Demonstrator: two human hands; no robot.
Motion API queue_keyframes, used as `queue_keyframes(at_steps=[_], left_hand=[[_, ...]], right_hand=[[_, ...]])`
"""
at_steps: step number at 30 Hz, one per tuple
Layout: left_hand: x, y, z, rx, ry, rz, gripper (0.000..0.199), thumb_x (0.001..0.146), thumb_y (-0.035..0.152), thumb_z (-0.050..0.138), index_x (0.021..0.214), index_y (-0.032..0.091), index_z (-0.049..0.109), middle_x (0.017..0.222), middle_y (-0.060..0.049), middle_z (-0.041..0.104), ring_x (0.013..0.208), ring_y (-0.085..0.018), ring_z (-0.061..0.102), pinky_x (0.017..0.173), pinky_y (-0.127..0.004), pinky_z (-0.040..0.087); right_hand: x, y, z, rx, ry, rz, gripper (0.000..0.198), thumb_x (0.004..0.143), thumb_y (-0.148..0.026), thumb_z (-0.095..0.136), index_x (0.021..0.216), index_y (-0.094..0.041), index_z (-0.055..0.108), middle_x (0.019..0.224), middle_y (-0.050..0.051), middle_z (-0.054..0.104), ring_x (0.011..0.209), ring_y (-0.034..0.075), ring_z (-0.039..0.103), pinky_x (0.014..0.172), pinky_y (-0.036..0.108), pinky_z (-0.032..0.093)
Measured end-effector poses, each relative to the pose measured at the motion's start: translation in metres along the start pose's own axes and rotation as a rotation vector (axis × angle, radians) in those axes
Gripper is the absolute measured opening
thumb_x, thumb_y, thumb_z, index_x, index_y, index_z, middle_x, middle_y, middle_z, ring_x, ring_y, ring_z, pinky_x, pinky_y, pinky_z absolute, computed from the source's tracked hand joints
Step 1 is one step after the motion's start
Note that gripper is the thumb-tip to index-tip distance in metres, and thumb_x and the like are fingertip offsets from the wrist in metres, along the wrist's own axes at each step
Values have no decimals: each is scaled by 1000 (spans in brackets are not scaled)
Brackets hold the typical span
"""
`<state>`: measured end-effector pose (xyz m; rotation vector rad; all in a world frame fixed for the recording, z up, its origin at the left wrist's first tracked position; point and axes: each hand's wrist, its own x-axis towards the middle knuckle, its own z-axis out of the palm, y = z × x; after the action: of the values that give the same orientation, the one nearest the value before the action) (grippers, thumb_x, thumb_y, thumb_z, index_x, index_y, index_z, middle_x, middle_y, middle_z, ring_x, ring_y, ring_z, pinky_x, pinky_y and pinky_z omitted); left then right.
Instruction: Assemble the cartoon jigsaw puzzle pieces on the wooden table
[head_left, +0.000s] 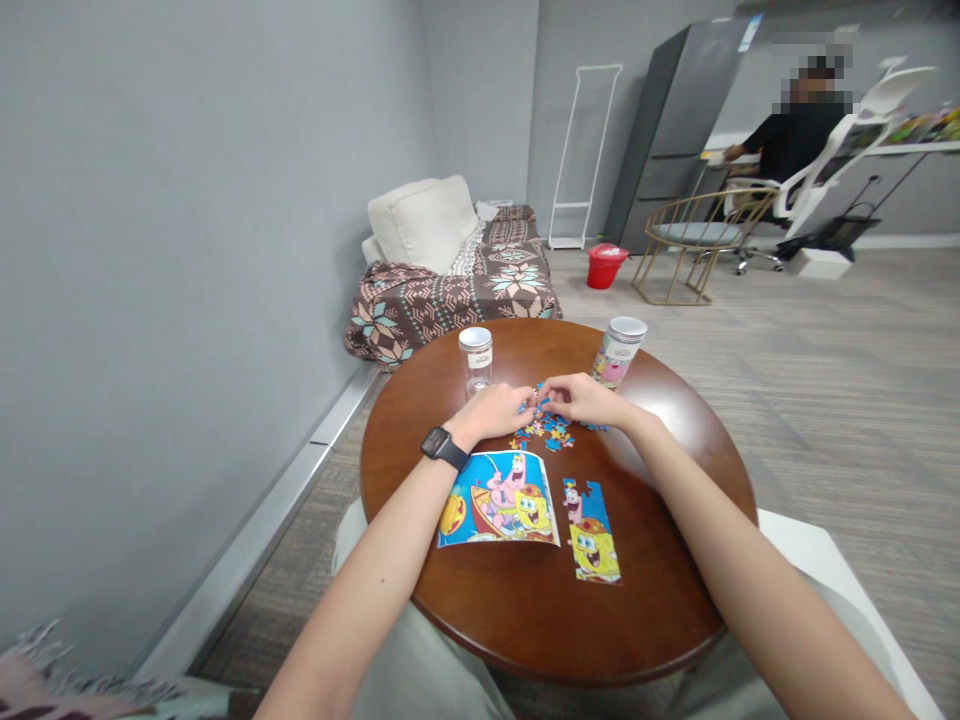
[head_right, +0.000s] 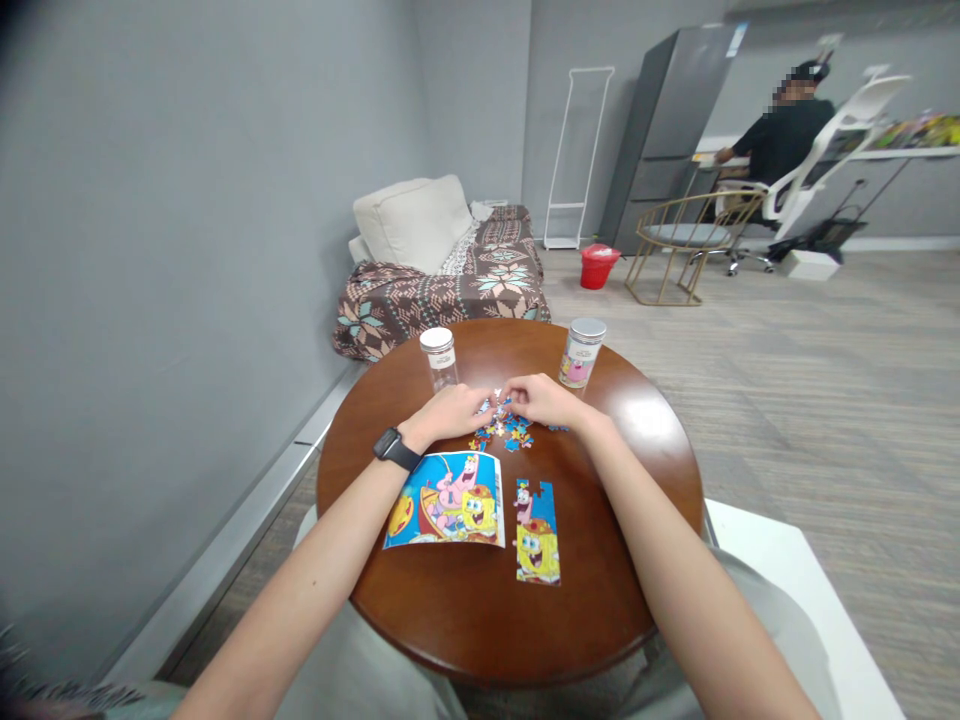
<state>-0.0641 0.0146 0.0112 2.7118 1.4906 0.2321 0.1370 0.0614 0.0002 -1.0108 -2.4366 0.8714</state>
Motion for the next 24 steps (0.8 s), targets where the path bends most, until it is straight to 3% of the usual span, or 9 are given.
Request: queue_keyframes(at_steps=[9, 24], left_hand=[[-2, 2, -5, 22, 26, -68, 37, 90, 45, 48, 118, 22, 54, 90, -7, 71, 84, -25, 69, 68, -28, 47], [-2, 2, -4, 48, 12, -13, 37, 95, 39, 40, 126, 24, 52, 90, -8, 72, 84, -24, 70, 69, -28, 48]], right_hand=[[-1, -1, 0, 198, 32, 23, 26, 76, -23, 55, 100, -16, 58, 68, -2, 64, 48, 10, 54, 50, 23, 45], [-2, -7, -1, 228, 8, 42, 28, 77, -23, 56, 104, -15, 55, 79, 4, 73, 58, 13, 61, 52, 23, 48]])
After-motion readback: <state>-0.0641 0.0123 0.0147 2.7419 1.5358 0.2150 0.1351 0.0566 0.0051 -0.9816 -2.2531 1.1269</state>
